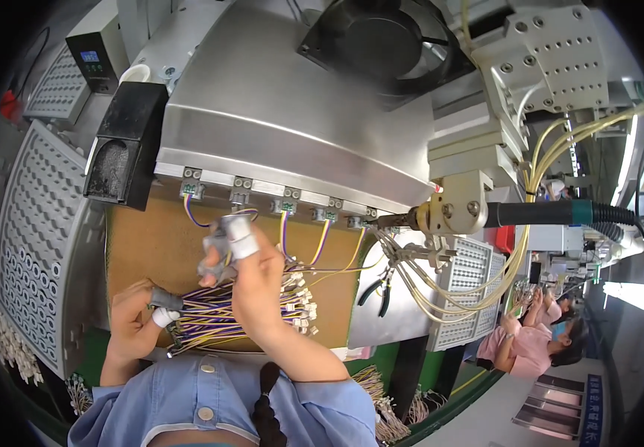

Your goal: The person assembles wiring harnesses by hand, connecting multiple wires into electronic component housings at a factory workstation.

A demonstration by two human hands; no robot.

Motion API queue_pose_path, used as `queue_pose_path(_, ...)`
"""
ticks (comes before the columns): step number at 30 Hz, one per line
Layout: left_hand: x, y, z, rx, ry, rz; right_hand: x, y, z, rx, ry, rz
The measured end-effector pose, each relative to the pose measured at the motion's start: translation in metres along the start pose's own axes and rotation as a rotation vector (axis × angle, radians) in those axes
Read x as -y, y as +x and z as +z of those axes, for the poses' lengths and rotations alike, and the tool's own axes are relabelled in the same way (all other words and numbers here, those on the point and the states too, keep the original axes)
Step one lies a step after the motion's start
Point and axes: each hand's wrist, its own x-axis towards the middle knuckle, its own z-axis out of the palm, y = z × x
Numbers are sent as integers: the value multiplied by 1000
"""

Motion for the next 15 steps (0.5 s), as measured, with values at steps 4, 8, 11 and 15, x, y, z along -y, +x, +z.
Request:
queue_pose_path(4, 4, 1, -4, 51, -11, -33, 5, 5, 2, -78, -72, -43)
queue_pose_path(8, 4, 6, 2, 84, -13, 51, 8, 14, 4, -54, -57, -68)
queue_pose_path(11, -2, 15, 1, 95, 300, 265, 22, 11, -16, 252, -188, 64)
queue_pose_path(15, 0, 24, -1, 19, 493, 287, 30, -33, -51, 151, -1138, -504)
